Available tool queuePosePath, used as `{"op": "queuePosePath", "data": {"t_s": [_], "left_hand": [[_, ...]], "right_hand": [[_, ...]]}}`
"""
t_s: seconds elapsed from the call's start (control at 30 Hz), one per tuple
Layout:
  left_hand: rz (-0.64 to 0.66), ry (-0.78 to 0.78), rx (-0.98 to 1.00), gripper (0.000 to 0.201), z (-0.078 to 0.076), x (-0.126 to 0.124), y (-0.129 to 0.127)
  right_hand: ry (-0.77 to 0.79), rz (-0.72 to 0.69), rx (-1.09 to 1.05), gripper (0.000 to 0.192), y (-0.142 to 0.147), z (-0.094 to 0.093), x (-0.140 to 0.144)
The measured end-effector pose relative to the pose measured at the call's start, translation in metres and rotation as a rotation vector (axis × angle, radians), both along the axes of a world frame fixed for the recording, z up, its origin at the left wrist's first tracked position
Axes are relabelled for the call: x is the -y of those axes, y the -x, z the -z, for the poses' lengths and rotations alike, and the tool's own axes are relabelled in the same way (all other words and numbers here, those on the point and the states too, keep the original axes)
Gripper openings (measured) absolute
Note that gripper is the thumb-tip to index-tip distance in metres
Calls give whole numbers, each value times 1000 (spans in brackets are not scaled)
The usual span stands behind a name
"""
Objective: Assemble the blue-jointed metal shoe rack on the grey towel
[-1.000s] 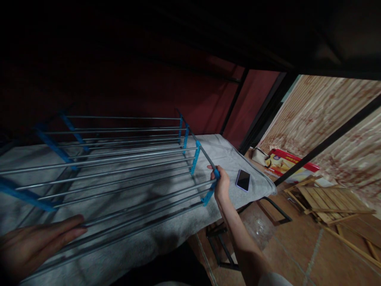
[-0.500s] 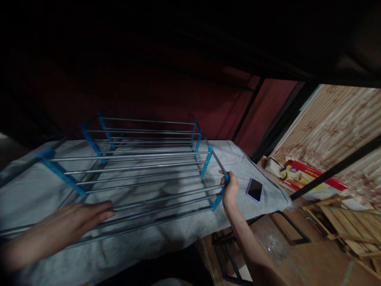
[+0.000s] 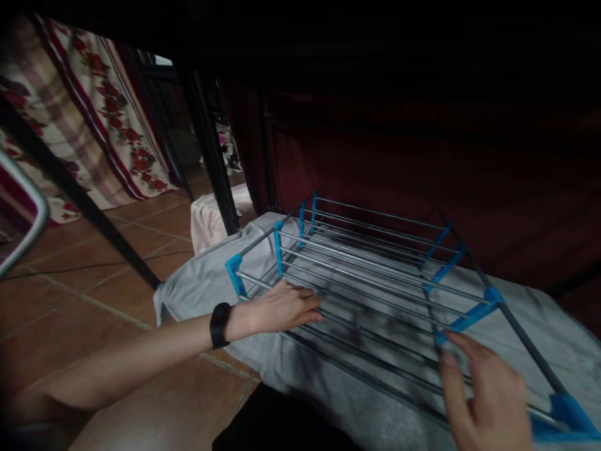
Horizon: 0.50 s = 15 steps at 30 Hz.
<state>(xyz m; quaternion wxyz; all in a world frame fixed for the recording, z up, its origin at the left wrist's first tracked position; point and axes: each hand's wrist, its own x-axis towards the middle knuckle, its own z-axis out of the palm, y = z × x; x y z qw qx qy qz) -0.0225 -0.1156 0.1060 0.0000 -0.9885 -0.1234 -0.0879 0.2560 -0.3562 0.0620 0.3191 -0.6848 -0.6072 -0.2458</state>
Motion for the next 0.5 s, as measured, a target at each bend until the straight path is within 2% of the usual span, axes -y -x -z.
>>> {"op": "queuePosePath", "data": {"t_s": [0.13, 0.23, 0.33, 0.4, 0.5], "left_hand": [[-5, -10, 44, 38, 6, 1, -1], [2, -52, 96, 40, 8, 2, 3], [-19, -86, 237, 41, 7, 0, 24], [-181, -71, 459, 36, 6, -9, 48], [-664, 62, 950, 34, 6, -37, 85]], "right_hand": [[189, -248, 296, 35, 46, 0, -50], [224, -261, 361, 34, 56, 7, -69], [211, -248, 362, 34, 54, 11, -74], [194, -257, 358, 34, 52, 13, -74], [172, -269, 338, 32, 51, 15, -75]]}}
